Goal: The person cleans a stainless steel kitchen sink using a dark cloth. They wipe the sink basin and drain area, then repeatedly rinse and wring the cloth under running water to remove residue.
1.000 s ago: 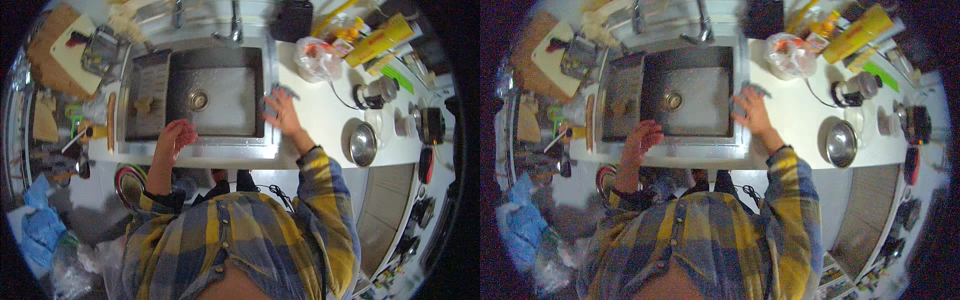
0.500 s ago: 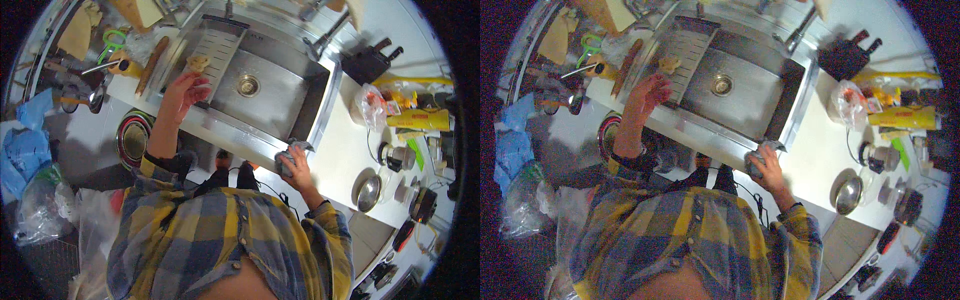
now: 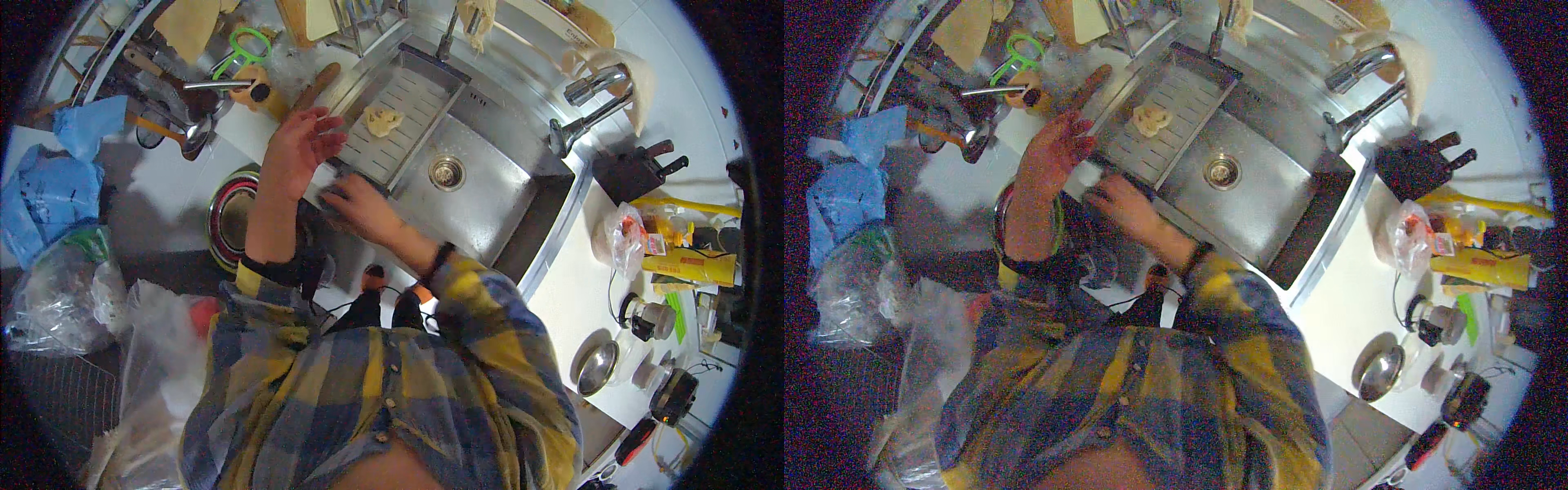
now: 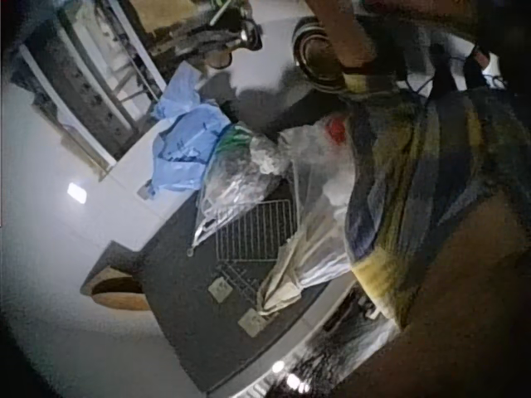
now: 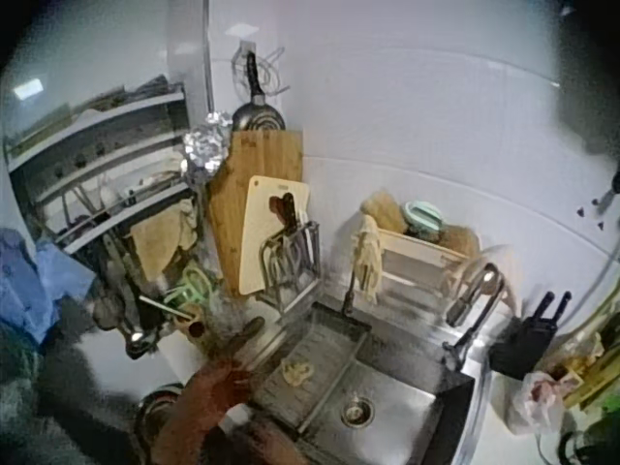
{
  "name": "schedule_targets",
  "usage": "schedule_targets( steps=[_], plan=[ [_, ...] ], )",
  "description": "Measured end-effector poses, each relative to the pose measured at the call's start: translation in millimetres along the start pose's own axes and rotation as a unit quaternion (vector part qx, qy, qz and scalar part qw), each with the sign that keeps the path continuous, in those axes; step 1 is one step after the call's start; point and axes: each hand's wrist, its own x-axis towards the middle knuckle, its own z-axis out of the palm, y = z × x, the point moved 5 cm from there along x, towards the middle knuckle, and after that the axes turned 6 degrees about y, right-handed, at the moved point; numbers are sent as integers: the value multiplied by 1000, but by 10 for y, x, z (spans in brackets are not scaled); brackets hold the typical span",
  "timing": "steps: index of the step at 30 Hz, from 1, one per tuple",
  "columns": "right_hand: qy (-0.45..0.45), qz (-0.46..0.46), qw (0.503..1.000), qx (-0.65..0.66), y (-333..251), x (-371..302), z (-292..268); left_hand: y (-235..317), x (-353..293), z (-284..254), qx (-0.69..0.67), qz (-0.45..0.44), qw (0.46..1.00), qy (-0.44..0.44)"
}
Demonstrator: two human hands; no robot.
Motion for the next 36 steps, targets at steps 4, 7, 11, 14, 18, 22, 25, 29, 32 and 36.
schedule_targets(
  steps=[4,7,11,14,18,22,25,29,32,36],
  plan=[
    [66,-65,980,-174,76,446,574,-6,-27,5,4,-2,1000,-18],
    [22,-50,990,-132,48,267,536,2,-84,-13,17,-11,1000,6],
    [-55,-40,992,-103,32,-568,100,-145,-50,135,6,-29,999,-22],
    [-61,9,996,-59,-183,-1323,-655,-331,-40,278,-14,-56,997,-57],
    [-90,120,983,-109,-335,-2131,-1388,-658,18,400,1,-85,993,-81],
    [-41,211,966,-145,-214,-2914,-1777,-906,-100,742,5,-131,986,-101],
    [-51,222,966,-119,-154,-3144,-2022,-1185,-125,860,68,-145,980,-121],
    [-46,229,966,-113,-67,-2980,-2168,-1428,-211,1010,98,-171,972,-125],
    [47,368,927,-46,230,-2854,-2288,-1491,-242,1093,86,-172,972,-135],
    [178,382,905,-61,781,-2437,-2317,-1427,-295,1091,123,-178,970,-110]
  ],
)
